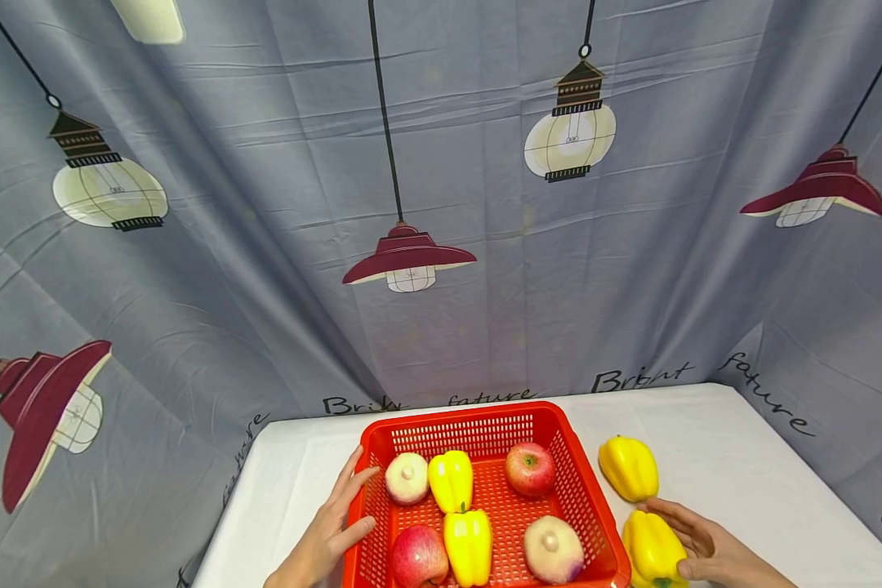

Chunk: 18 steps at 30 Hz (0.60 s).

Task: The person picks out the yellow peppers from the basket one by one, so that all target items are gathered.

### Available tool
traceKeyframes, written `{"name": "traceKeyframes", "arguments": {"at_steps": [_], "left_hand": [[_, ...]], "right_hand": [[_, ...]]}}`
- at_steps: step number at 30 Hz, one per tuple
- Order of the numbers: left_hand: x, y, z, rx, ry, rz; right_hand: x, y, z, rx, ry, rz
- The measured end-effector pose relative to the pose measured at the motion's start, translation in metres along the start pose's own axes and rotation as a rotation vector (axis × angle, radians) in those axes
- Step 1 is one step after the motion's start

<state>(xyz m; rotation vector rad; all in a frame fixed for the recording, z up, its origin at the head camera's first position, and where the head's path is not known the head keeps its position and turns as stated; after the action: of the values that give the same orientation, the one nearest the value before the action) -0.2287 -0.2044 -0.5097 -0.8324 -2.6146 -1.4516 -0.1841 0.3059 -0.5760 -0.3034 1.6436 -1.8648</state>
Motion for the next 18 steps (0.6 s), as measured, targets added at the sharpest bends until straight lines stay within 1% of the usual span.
{"name": "traceKeyframes", "arguments": {"at_steps": [5, 8, 11, 13, 17, 18], "left_hand": [[0.0, -0.001, 0.001, -0.012, -0.004, -0.006], [0.0, 0.0, 0.0, -0.015, 0.001, 0.002], [0.0, 0.003, -0.001, 0.004, 0.005, 0.029], [-0.001, 0.006, -0.002, 0.032, 0.003, 0.051], [-0.001, 0.008, -0.001, 0.076, -0.004, 0.091], [-0.001, 0.009, -0.001, 0.081, -0.006, 0.096]], "right_hand": [[0.0, 0.005, -0.004, -0.018, 0.036, 0.03], [-0.001, 0.003, -0.002, 0.011, 0.01, 0.01], [-0.003, 0.0, 0.001, 0.032, -0.005, -0.002], [-0.006, -0.002, 0.001, 0.038, 0.004, 0.009], [-0.013, -0.009, -0.004, 0.008, 0.018, 0.024], [-0.015, -0.011, -0.006, -0.012, 0.022, 0.02]]}}
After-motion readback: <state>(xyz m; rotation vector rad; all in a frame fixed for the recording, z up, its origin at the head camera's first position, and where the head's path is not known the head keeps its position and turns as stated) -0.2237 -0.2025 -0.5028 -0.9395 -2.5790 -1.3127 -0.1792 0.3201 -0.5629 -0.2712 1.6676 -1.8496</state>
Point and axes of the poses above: each hand's wrist, its own x-axis towards the middle knuckle, its own z-axis out of the palm, y = z × x, the point moved 9 cm from there along x, towards the middle knuckle, and after that the axes turned 3 degrees about -y, right-handed, at the moved point
